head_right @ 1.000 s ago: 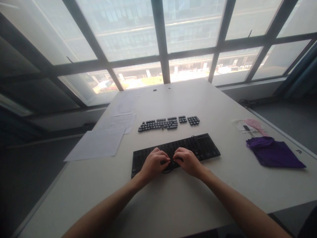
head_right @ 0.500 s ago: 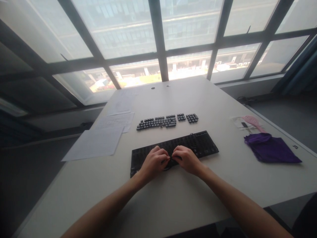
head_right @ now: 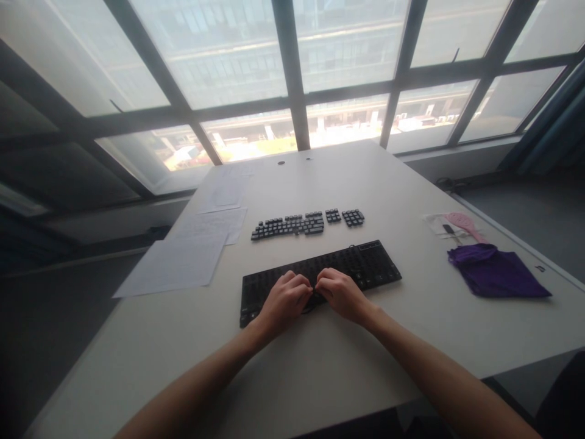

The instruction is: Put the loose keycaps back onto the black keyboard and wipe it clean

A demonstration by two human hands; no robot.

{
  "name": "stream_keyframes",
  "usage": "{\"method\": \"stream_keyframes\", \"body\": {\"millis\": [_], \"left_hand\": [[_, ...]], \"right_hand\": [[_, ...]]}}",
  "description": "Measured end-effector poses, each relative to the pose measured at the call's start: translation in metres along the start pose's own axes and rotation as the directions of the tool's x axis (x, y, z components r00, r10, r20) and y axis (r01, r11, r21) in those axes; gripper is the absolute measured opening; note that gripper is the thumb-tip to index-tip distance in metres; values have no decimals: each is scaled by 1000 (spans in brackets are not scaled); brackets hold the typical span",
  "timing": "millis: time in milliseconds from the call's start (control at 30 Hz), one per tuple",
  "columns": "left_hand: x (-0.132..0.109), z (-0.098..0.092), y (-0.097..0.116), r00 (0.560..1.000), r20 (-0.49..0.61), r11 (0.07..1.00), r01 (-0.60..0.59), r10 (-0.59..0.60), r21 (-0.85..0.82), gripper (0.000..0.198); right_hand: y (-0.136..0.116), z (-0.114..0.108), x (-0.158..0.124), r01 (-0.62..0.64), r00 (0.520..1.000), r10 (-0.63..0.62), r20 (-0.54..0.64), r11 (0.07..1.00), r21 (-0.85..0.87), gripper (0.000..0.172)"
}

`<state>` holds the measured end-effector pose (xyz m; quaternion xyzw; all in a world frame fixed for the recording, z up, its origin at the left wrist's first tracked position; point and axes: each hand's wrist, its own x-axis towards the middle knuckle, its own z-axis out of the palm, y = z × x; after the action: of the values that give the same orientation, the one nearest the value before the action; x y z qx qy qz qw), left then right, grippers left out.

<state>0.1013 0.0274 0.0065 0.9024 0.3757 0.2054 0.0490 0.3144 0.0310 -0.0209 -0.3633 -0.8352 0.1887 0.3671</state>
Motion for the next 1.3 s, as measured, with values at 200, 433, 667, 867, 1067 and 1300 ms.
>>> {"method": "stream_keyframes", "body": {"millis": [200,433,667,867,1067,1300], "left_hand": [[-2,-1,2,1000,11,1000,5,-5,31,20],[-5,3,6,1000,3,997,-12,12,74,18],[5,-10,-12,997,-13,988,76,-78,-134,9],[59,-33,-85,958,-152,968,249,-245,10,14],[107,-19,-131,949,-85,927,315,-304,202,16],[119,3,-139,952,-53,922,306,-302,236,15]], "right_hand": [[-12,-11,4,-29,997,35,75,996,-82,18],[-14,-8,4,-29,994,44,96,989,-147,22],[-11,-6,0,-34,998,37,43,997,-67,19],[-8,0,-2,-46,998,46,-42,999,9,15],[-5,-2,-2,-59,997,61,-47,997,44,14],[-9,-7,1,-60,998,61,-17,997,55,15]]}}
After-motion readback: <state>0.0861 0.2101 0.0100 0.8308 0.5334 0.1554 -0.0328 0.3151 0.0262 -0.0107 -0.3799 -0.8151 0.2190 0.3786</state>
